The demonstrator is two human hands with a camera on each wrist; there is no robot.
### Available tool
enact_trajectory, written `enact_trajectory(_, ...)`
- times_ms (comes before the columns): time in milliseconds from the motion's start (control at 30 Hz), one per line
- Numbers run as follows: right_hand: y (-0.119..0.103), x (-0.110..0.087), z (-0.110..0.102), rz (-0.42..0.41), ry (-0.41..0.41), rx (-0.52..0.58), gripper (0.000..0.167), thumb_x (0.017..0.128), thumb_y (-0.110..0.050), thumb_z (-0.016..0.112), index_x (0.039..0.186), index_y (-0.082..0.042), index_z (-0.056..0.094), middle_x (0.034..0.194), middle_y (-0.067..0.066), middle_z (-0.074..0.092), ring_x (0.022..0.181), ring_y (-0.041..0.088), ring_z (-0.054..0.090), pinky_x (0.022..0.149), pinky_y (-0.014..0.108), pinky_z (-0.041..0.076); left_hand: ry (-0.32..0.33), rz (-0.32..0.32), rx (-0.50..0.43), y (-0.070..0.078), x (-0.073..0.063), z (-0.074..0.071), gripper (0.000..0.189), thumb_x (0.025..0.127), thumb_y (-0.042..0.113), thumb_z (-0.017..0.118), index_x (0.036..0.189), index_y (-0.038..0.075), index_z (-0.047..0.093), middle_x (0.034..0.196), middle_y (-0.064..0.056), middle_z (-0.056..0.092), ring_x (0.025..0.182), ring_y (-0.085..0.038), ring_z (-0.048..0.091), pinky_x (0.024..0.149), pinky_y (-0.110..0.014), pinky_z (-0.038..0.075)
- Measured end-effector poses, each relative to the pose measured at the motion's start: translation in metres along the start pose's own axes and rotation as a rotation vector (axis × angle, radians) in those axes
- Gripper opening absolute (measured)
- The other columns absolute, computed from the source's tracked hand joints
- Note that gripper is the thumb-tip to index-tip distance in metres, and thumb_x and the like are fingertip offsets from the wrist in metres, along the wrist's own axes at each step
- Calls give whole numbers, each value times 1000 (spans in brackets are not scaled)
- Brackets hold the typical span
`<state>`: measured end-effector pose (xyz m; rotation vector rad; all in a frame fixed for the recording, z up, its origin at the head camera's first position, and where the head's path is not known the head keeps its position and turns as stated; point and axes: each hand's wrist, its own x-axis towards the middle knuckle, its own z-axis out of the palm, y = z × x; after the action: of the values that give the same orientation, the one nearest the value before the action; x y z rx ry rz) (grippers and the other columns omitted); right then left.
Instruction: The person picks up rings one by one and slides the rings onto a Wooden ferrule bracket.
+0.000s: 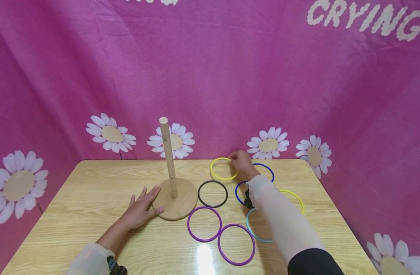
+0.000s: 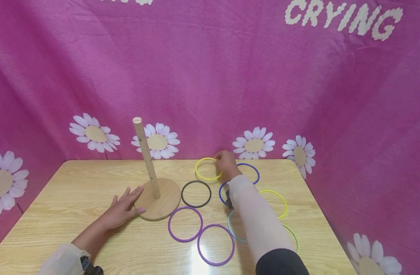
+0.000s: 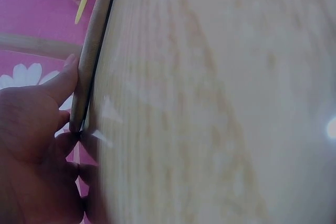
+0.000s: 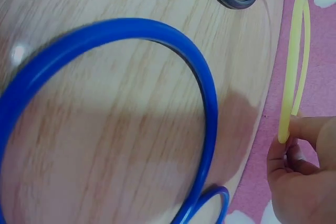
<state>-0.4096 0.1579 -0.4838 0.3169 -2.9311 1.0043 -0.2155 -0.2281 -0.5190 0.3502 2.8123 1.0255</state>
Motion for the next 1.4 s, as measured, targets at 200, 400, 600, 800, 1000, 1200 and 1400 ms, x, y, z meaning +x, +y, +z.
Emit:
enact_trajectory(200,-5,-2,-4,-64,3,-24,22,90,5,61,106,4,78,105,18,75,99,30,66,89,41,56,-1,-3,-2,-1,0,0,87,97,49,68,162,5,30,168,-20,25,155,-52,3,115,-77,-11)
enact_trajectory(400,-13,-4,-9,-139,15,-29,20,89,4,63,103,5,77,98,17,75,90,29,65,82,39,56,-4,-7,4,-1,1,1,87,97,49,67,162,5,30,168,-20,25,155,-52,3,115,-77,-10)
enact_trajectory(600,-23,-8,-15,-179,17,-9,19,91,4,63,104,7,76,100,20,75,94,32,68,86,43,58,2,-1,-3,1,0,1,85,98,46,68,162,4,31,167,-21,26,155,-52,4,114,-77,-10)
enact_trajectory(800,-33,-11,-22,-216,23,35,18,92,5,62,103,8,75,95,20,75,88,29,66,80,40,57,0,-4,-2,1,0,1,85,98,47,68,162,4,30,168,-20,26,155,-52,4,115,-77,-11)
enact_trajectory(1000,-49,-16,-32,-253,20,53,17,92,5,62,104,9,74,96,20,75,88,29,67,82,41,57,-3,-11,3,1,1,1,86,98,47,68,162,5,30,168,-20,25,155,-51,3,115,-76,-11)
enact_trajectory(1200,-72,-21,-43,-250,20,37,18,93,1,64,106,5,75,98,18,76,88,25,68,81,37,56,-7,-22,6,1,0,1,86,98,47,67,163,6,29,169,-19,23,156,-51,2,115,-77,-12)
enact_trajectory(1400,-98,-25,-56,-258,24,43,19,94,1,64,109,3,76,99,17,77,89,25,68,81,36,56,-6,-19,8,0,0,1,86,98,49,67,163,7,28,169,-19,23,156,-50,2,115,-76,-12)
